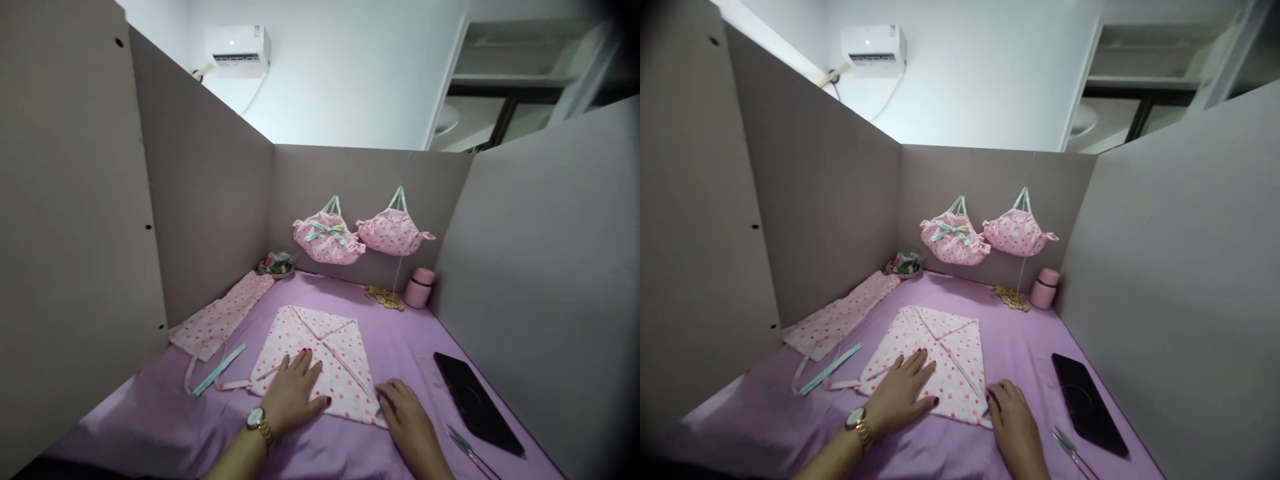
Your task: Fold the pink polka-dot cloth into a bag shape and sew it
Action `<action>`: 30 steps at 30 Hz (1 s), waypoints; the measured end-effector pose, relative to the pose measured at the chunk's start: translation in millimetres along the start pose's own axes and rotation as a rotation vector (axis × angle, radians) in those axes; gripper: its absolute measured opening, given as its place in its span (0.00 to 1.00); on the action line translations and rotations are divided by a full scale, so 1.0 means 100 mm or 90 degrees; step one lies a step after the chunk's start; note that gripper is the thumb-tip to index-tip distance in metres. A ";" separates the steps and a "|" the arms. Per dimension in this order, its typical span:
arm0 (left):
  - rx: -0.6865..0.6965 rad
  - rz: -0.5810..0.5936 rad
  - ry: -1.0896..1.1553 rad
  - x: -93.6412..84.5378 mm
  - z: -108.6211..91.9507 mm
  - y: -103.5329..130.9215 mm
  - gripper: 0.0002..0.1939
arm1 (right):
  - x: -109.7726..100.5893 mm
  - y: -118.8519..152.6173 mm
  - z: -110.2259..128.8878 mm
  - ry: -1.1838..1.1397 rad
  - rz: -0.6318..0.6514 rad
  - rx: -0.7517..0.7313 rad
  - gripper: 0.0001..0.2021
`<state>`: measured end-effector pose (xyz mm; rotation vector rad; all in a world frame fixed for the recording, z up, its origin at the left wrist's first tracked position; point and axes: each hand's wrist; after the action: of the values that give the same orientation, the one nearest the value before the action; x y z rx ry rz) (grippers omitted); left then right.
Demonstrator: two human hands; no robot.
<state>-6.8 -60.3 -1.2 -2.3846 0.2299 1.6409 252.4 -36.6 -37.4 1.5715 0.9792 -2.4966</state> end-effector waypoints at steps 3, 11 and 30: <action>0.001 -0.002 0.008 0.01 0.01 0.01 0.35 | 0.04 0.00 -0.08 -0.006 -0.009 -0.006 0.13; 0.004 -0.019 0.011 0.05 0.03 0.00 0.35 | 0.13 0.00 -0.29 0.002 0.030 -0.019 0.15; 0.012 -0.017 -0.022 0.04 0.02 0.00 0.34 | 0.07 0.00 0.16 0.045 -0.040 -0.047 0.21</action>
<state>-7.0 -59.4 -5.4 -2.3327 0.2058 1.6601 236.4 -42.7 -38.5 1.6415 1.1332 -2.4302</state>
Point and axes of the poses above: each hand's wrist, its own y-axis away from the middle knuckle, its own x-axis out of the palm, z = x × y, and after that the axes turned 6 degrees about -x, right-handed
